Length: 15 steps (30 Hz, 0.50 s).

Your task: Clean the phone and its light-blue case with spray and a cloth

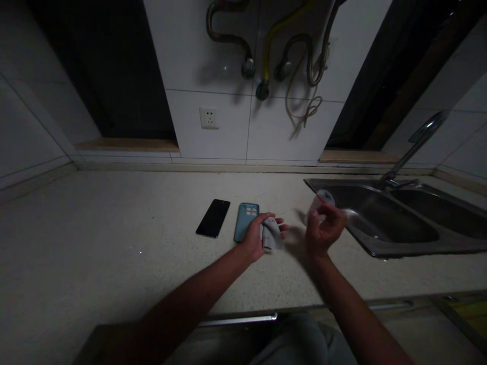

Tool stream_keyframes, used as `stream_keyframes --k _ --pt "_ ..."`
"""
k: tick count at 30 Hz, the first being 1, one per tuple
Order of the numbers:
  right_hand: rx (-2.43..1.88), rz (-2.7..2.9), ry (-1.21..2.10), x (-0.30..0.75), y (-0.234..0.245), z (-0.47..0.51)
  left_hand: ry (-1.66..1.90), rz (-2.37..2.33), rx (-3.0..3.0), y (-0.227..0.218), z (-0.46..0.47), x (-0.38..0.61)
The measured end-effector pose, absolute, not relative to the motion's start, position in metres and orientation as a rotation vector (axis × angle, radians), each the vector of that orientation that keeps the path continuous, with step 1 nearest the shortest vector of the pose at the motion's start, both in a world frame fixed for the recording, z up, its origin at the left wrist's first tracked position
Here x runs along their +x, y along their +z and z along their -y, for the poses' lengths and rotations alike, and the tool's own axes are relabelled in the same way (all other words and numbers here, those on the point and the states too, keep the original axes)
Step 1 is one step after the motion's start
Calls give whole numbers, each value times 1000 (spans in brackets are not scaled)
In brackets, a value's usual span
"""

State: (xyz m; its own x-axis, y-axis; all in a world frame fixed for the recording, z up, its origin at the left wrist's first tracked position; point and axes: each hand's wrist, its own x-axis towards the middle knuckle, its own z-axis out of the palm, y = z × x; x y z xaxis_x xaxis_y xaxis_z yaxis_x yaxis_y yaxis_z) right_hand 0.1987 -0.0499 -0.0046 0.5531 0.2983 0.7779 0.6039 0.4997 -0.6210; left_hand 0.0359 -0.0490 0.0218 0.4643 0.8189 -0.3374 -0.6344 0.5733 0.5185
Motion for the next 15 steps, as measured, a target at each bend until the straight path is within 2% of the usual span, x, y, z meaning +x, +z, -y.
stream_keyframes --k 3,7,15 --pt "-1017 1390 195 177 -9 55 1012 -622 365 23 45 35" --pt "-1092 1424 659 161 -10 55 1172 -663 538 18 38 34" --pt "-1085 1329 895 165 -6 49 1205 -722 737 17 40 33"
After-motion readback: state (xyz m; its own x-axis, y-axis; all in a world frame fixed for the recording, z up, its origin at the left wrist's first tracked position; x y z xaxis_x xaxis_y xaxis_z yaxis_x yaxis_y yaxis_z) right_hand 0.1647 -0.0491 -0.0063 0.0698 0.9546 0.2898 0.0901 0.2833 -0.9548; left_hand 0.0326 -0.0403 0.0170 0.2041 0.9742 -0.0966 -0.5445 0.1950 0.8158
